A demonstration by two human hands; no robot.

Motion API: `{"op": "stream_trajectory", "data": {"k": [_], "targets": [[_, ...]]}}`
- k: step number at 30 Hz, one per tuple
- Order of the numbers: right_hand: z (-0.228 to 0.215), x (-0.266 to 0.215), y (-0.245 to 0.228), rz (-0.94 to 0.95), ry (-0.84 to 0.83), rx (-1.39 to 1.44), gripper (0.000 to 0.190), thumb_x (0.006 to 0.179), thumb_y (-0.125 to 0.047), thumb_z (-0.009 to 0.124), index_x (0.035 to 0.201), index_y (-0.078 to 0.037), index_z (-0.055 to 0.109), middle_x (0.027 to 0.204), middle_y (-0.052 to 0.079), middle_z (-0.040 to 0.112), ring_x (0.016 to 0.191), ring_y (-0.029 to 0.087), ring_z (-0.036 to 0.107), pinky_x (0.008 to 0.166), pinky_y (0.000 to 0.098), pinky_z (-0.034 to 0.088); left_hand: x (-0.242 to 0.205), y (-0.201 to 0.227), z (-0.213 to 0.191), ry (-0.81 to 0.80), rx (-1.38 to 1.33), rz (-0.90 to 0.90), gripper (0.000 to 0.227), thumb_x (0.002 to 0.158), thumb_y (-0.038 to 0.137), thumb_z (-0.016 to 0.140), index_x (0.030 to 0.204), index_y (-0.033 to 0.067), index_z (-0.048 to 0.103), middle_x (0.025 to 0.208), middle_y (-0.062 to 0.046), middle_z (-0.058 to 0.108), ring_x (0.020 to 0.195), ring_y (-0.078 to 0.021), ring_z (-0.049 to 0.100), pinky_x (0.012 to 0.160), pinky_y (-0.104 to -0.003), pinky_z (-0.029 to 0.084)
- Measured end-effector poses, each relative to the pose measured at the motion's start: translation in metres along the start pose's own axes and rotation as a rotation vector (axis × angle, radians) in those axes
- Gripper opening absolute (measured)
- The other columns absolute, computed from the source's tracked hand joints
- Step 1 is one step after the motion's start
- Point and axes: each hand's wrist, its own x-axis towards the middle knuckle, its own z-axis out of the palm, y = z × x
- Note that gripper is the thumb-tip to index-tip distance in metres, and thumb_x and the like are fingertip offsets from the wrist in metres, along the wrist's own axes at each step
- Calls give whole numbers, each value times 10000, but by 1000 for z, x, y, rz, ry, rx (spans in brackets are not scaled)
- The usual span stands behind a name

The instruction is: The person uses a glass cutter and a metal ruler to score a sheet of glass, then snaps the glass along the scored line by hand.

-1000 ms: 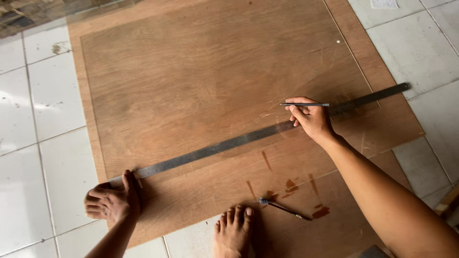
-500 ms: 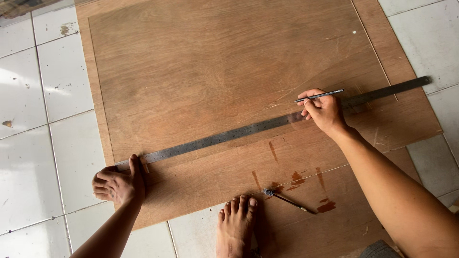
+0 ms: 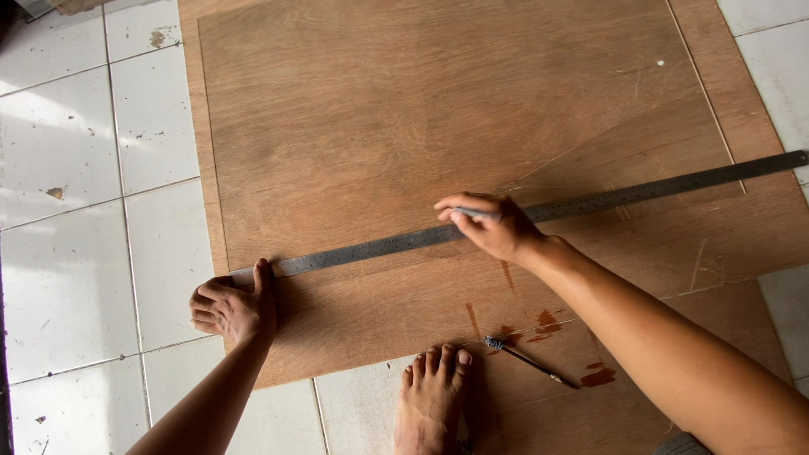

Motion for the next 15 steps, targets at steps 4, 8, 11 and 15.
{"op": "stream_trajectory", "data": {"k": [4, 8, 11, 15], "targets": [[8, 9, -25, -149, -110, -231, 243, 1113, -93, 623, 1283, -149, 786, 1038, 122, 878, 985, 326, 835, 833, 460, 711, 1, -2, 2, 23, 7, 24, 884, 964, 900, 671, 1305, 143, 368, 1437, -200, 319, 1558, -500, 164, 1335, -659, -26], [10, 1, -15, -220, -149, -380, 169, 1111, -164, 638, 1211, -204, 768, 963, 85, 862, 1024, 275, 814, 887, 436, 656, 2, -4, 5, 30, -15, 17, 884, 956, 889, 686, 1306, 139, 376, 1480, -214, 307, 1569, -510, 153, 1341, -663, -28], [0, -10, 8, -258, -67, -451, 196, 1118, -211, 619, 1218, -236, 785, 979, 23, 847, 1081, 220, 774, 930, 418, 591, -1, -6, 3, 46, -4, 37, 872, 958, 873, 699, 1303, 137, 385, 1460, -215, 322, 1555, -516, 178, 1335, -664, -18], [-33, -25, 36, -192, 121, -540, 192, 1042, -194, 722, 1200, -262, 808, 995, -31, 848, 1087, 203, 769, 935, 434, 575, -7, 3, -5, 23, -44, -10, 853, 993, 853, 707, 1339, 143, 384, 1483, -244, 350, 1600, -512, 173, 1323, -650, -89]]}}
